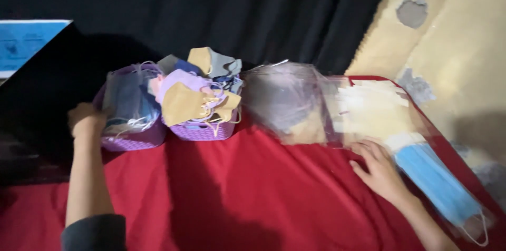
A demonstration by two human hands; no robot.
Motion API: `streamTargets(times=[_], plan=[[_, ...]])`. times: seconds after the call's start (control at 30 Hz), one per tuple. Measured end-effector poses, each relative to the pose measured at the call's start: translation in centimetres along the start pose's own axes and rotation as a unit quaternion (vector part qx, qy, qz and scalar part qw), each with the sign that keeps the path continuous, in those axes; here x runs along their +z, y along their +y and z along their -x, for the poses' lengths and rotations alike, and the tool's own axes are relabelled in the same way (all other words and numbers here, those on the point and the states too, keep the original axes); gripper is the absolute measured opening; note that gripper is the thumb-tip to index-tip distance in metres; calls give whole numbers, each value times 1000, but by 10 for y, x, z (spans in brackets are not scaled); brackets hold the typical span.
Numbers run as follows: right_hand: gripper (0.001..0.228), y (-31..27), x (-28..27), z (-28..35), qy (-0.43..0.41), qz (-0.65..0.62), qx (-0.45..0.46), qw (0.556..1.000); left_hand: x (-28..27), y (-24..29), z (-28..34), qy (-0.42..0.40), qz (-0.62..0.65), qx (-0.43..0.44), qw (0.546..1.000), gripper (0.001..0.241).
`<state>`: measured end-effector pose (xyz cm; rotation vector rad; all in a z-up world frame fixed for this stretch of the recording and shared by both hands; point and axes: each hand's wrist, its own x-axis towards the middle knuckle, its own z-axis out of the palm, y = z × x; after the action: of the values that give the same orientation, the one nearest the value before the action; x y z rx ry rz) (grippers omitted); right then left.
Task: The person is individually packing blue surgical masks into clear plastic sleeves on a red surface.
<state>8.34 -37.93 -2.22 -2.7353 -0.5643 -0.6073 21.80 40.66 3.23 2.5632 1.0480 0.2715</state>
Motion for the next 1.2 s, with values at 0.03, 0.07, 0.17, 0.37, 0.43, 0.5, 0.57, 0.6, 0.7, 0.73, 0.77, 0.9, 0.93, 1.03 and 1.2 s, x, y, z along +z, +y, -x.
streamTargets(times=[0.03, 0.07, 0.17, 0.37, 0.43, 0.5, 0.57, 0.6, 0.7, 0.73, 0.77, 0.9, 0.93, 1.03, 1.2], plan=[[45, -2, 4, -1, 2, 2, 6, 1000, 3, -1, -3, -1, 0, 6, 1000, 74], [46, -4, 8, -3, 2, -7, -3, 1000, 7, -3, -7, 4, -25, 9, 1000, 62], [46, -10, 14, -3, -4, -22, 10, 1000, 18, -16, -27, 14, -82, 43, 996, 42], [42, -16, 13, -1, -4, -34, 23, 999, 42, -71, -70, 182, -158, 152, 959, 26], [43, -10, 14, -3, -3, -38, 25, 999, 31, -79, -61, 251, -126, 182, 942, 18], [42, 5, 21, -3, 80, 54, 9, 995, -1, -73, -22, 367, -2, 281, 886, 14], [42, 22, 13, -7, 110, 65, 18, 992, -40, -53, 37, 389, 63, 327, 859, 4], [45, 30, 9, -10, 141, 77, 28, 987, -59, -42, 66, 408, 129, 370, 825, 5], [37, 50, 7, -18, 176, 99, 46, 978, -103, 1, 166, 305, 334, 380, 806, 8], [37, 63, 15, -17, 176, 98, 46, 978, -109, 11, 195, 305, 334, 380, 807, 8], [43, 77, 24, -17, 170, 138, 61, 974, -115, 21, 224, 261, 376, 380, 804, 10], [50, 102, 50, -13, 156, 232, 115, 953, -98, 45, 301, 49, 452, 313, 834, 11], [50, 110, 57, -12, 156, 232, 112, 954, -80, 52, 315, 51, 452, 312, 834, 11], [38, 124, 71, -6, 133, 252, 150, 947, -19, 68, 350, -86, 419, 335, 840, 12], [15, 111, 60, -6, 177, 268, 161, 933, 77, 84, 374, -164, 237, 397, 872, 29]])
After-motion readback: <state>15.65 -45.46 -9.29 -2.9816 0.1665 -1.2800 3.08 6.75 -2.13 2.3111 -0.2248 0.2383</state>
